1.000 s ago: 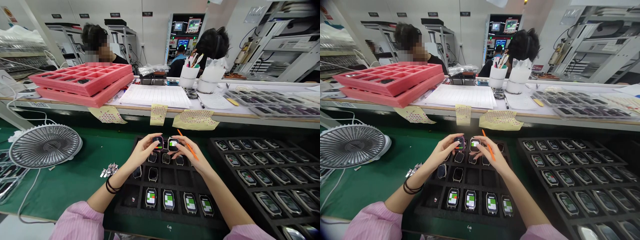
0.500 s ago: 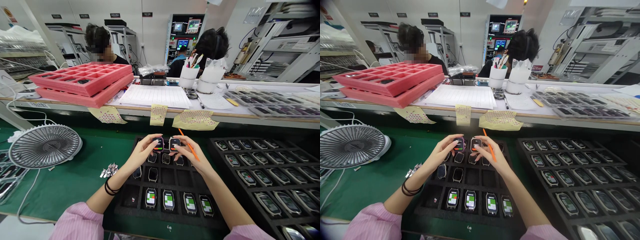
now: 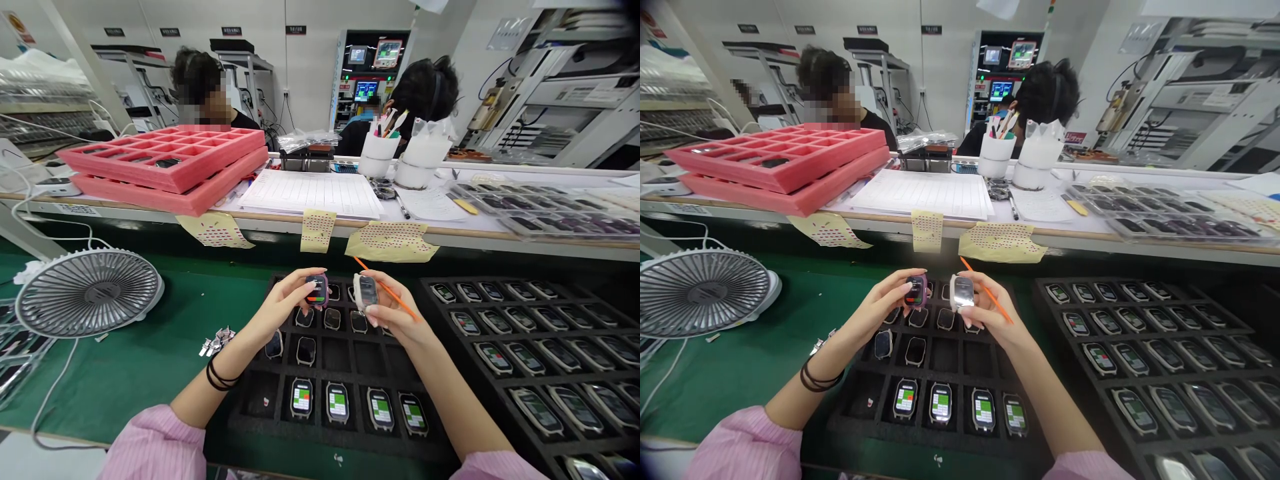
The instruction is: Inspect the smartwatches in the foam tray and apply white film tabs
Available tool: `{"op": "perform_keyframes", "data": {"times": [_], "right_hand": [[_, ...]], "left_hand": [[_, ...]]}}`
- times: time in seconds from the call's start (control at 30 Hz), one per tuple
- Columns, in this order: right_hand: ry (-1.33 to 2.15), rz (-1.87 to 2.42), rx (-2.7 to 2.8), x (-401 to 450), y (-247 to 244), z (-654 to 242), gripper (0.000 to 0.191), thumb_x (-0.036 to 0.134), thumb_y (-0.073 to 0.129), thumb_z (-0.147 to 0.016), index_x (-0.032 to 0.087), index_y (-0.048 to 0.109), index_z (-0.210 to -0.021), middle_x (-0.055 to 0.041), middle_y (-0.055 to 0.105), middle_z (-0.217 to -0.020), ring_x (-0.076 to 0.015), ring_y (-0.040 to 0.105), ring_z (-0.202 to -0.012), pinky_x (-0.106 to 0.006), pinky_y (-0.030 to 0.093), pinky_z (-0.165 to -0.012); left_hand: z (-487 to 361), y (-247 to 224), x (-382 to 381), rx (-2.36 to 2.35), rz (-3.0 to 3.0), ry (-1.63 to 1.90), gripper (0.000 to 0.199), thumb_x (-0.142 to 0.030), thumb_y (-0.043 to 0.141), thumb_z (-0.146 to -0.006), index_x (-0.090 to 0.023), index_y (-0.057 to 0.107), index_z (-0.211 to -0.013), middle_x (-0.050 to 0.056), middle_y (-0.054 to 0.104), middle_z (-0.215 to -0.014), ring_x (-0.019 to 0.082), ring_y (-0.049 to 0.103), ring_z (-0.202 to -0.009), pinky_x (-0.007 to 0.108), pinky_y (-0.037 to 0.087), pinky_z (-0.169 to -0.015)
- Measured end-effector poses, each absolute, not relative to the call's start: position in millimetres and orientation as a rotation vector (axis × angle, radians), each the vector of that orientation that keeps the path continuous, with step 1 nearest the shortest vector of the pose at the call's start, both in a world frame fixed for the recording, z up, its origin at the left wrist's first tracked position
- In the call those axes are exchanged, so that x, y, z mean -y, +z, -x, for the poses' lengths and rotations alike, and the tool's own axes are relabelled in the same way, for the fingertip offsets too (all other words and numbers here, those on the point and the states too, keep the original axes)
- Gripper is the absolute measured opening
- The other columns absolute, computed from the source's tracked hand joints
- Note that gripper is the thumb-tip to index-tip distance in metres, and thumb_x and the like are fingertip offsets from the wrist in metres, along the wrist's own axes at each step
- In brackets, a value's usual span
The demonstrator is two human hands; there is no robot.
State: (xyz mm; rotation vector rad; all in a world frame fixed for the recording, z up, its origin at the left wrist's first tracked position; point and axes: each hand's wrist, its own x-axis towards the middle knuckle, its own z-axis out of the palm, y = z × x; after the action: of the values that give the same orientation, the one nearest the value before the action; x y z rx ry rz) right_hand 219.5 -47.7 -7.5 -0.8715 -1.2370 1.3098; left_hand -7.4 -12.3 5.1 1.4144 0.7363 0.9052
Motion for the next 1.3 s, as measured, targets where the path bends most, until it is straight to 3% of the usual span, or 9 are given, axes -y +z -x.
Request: {"op": "perform_keyframes", "data": {"times": [0.1, 0.17, 0.3, 0.47, 0.6, 0.77, 0.9, 1.07, 1.3], "right_hand": [[1.296, 0.847, 1.219, 48, -7, -221, 0.052, 0.031, 0.083, -0.063, 0.025, 0.061, -0.11, -0.0005, 0.062, -0.077, -0.0096, 0.052, -0.044, -0.021, 0.031, -0.034], [1.26, 0.899, 1.237, 47, -8, -219, 0.049, 0.028, 0.083, -0.064, 0.025, 0.061, -0.109, -0.0021, 0.064, -0.085, -0.0101, 0.055, -0.048, -0.021, 0.037, -0.035], [1.199, 0.99, 1.3, 44, -13, -212, 0.047, 0.029, 0.082, -0.068, 0.025, 0.06, -0.11, -0.0055, 0.065, -0.102, -0.0133, 0.063, -0.061, -0.029, 0.056, -0.052], [1.174, 1.066, 1.336, 42, -16, -210, 0.047, 0.032, 0.08, -0.07, 0.025, 0.058, -0.112, -0.0063, 0.064, -0.108, -0.0161, 0.066, -0.07, -0.036, 0.061, -0.065], [1.198, 1.035, 1.386, 41, -17, -212, 0.05, 0.033, 0.077, -0.073, 0.026, 0.055, -0.117, -0.0073, 0.061, -0.113, -0.0171, 0.067, -0.077, -0.034, 0.059, -0.066], [1.19, 1.023, 1.393, 39, -18, -211, 0.044, 0.038, 0.067, -0.082, 0.025, 0.052, -0.121, -0.0091, 0.059, -0.112, -0.0149, 0.065, -0.069, -0.023, 0.043, -0.043], [1.172, 1.041, 1.402, 41, -15, -210, 0.04, 0.038, 0.066, -0.082, 0.025, 0.054, -0.119, -0.0085, 0.06, -0.108, -0.0148, 0.063, -0.066, -0.025, 0.04, -0.044], [1.136, 1.083, 1.365, 44, -11, -208, 0.032, 0.04, 0.063, -0.084, 0.024, 0.058, -0.112, -0.0052, 0.061, -0.101, -0.0102, 0.059, -0.057, -0.024, 0.039, -0.044], [1.133, 1.091, 1.352, 43, -15, -210, 0.027, 0.039, 0.066, -0.084, 0.023, 0.061, -0.105, -0.0025, 0.064, -0.093, -0.0093, 0.06, -0.055, -0.022, 0.038, -0.044]], "left_hand": [[7, 3, 11, -0.698, -1.42, 0.93, 0.043, -0.042, 0.059, -0.088, -0.019, 0.059, -0.125, 0.008, 0.066, -0.103, 0.015, 0.063, -0.079, 0.02, 0.046, -0.055], [6, 2, 12, -0.711, -1.464, 0.952, 0.042, -0.039, 0.061, -0.088, -0.019, 0.059, -0.125, 0.008, 0.065, -0.108, 0.015, 0.062, -0.082, 0.02, 0.046, -0.057], [4, 1, 15, -0.724, -1.539, 0.961, 0.044, -0.035, 0.065, -0.085, -0.019, 0.056, -0.126, 0.009, 0.064, -0.116, 0.019, 0.062, -0.098, 0.025, 0.051, -0.076], [4, -3, 13, -0.774, -1.599, 0.951, 0.047, -0.034, 0.069, -0.083, -0.019, 0.055, -0.126, 0.009, 0.064, -0.116, 0.02, 0.062, -0.101, 0.027, 0.051, -0.079], [3, -6, 12, -0.784, -1.628, 0.944, 0.048, -0.033, 0.068, -0.084, -0.019, 0.054, -0.127, 0.01, 0.064, -0.116, 0.02, 0.062, -0.101, 0.024, 0.05, -0.074], [2, -6, 12, -0.767, -1.63, 0.957, 0.042, -0.033, 0.062, -0.088, -0.019, 0.055, -0.127, 0.01, 0.062, -0.121, 0.02, 0.06, -0.106, 0.025, 0.05, -0.079], [1, -6, 11, -0.777, -1.614, 0.973, 0.038, -0.037, 0.057, -0.091, -0.018, 0.058, -0.124, 0.009, 0.064, -0.119, 0.019, 0.062, -0.099, 0.026, 0.051, -0.078], [1, -7, 10, -0.79, -1.607, 0.973, 0.04, -0.039, 0.056, -0.09, -0.018, 0.06, -0.124, 0.009, 0.064, -0.118, 0.017, 0.062, -0.089, 0.023, 0.048, -0.066], [3, 1, 13, -0.888, -1.626, 0.947, 0.039, -0.04, 0.052, -0.092, -0.018, 0.064, -0.122, 0.005, 0.067, -0.089, 0.013, 0.055, -0.07, 0.022, 0.045, -0.059]]}}
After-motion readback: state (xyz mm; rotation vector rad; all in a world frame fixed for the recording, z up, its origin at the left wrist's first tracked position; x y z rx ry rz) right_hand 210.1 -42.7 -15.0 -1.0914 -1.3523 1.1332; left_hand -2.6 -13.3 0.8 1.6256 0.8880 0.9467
